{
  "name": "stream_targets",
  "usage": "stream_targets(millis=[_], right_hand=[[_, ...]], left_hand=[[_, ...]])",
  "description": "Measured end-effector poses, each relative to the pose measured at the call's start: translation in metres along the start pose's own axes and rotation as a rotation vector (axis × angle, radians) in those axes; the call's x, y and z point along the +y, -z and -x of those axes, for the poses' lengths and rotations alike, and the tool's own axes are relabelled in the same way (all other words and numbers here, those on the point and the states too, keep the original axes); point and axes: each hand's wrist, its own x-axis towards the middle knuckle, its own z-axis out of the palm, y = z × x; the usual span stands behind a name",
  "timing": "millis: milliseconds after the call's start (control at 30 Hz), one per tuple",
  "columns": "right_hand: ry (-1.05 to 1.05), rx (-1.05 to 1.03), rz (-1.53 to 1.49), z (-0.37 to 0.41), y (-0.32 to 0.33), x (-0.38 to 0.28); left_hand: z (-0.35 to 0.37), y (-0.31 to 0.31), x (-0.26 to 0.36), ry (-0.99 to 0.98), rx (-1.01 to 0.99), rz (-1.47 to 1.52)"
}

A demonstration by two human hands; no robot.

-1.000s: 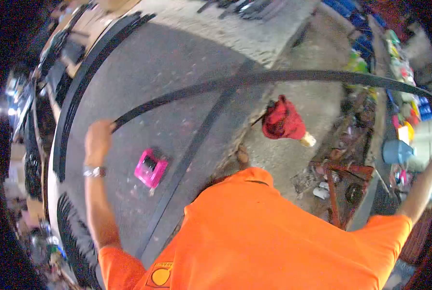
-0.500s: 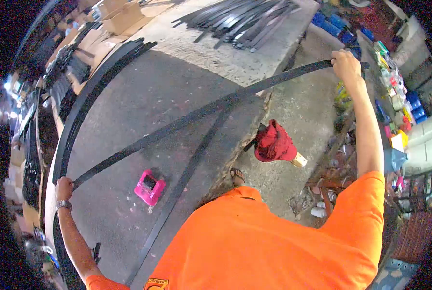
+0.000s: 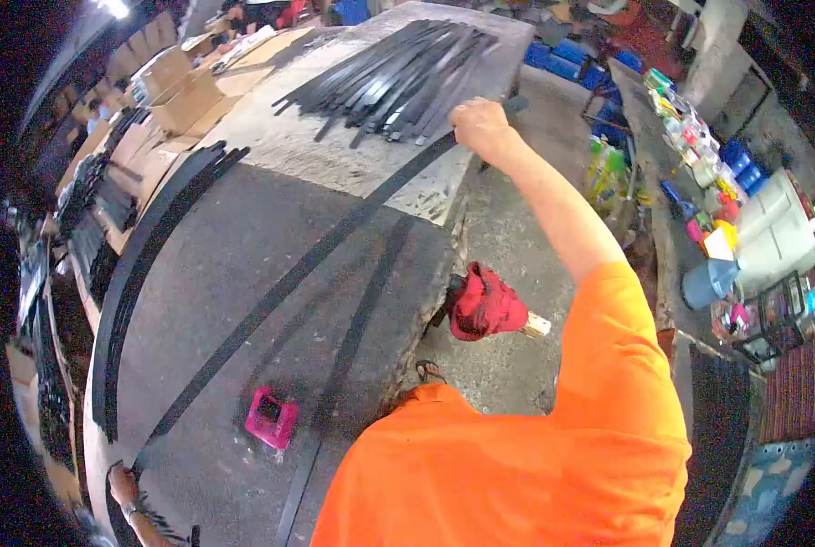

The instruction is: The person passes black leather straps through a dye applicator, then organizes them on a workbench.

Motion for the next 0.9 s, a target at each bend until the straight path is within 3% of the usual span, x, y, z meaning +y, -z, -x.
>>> stream_targets(millis=[100, 200, 233, 300, 367, 433, 500, 533, 567, 633, 667, 733, 800, 833, 867, 900], right_hand=[[-0.018, 0.011, -0.045, -0.006, 0.017, -0.020], [-0.047, 0.182, -0.067, -0.013, -0.001, -0.015], [-0.150, 0.058, -0.106, -0.015, 0.011, -0.026], [-0.160, 0.142, -0.142, -0.018, 0.001, -0.030], [-0.185, 0.152, -0.185, -0.028, -0.004, -0.039], [-0.216, 0.192, -0.295, -0.044, -0.004, -0.058], [-0.218, 0.286, -0.433, -0.063, -0.016, -0.071], [-0.135, 0.336, -0.700, -0.081, -0.029, -0.079], [-0.183, 0.302, -0.953, -0.092, -0.034, -0.096], [-0.286, 0.207, -1.458, -0.108, -0.036, -0.139], [-0.334, 0.122, -1.646, -0.115, -0.042, -0.158], [-0.359, -0.028, -1.945, -0.114, -0.056, -0.196], [-0.376, -0.201, -2.149, -0.109, -0.085, -0.232], [-0.423, -0.321, -2.232, -0.109, -0.112, -0.248], [-0.438, -0.369, -2.336, -0.097, -0.132, -0.261], [-0.452, -0.419, -2.437, -0.078, -0.149, -0.274]], left_hand=[[0.024, -0.041, -0.022, -0.059, 0.696, -0.156], [0.058, -0.010, -0.016, 0.114, 0.329, 0.093], [0.067, -0.019, -0.026, 0.125, 0.278, 0.155], [0.096, -0.013, -0.019, 0.249, 0.435, 0.177], [0.106, -0.013, -0.044, 0.258, 0.429, 0.417], [0.118, 0.000, -0.067, 0.518, 0.200, 1.027], [0.128, 0.009, -0.064, 0.735, 0.366, 1.494], [0.136, 0.012, -0.062, 0.830, 0.462, 1.728], [0.144, 0.002, -0.069, 0.801, 0.535, 1.827], [0.153, -0.053, -0.101, 0.724, 0.688, 2.015], [0.160, -0.117, -0.139, 0.504, 0.669, 1.853], [0.181, -0.118, -0.106, 0.660, 0.586, 2.258], [0.202, -0.190, -0.095, 0.529, 0.572, 2.416], [0.211, -0.206, -0.074, 0.719, 0.549, 2.499], [0.221, -0.242, -0.060, 0.699, 0.566, 2.450], [0.237, -0.287, -0.063, 0.687, 0.322, 2.640]])
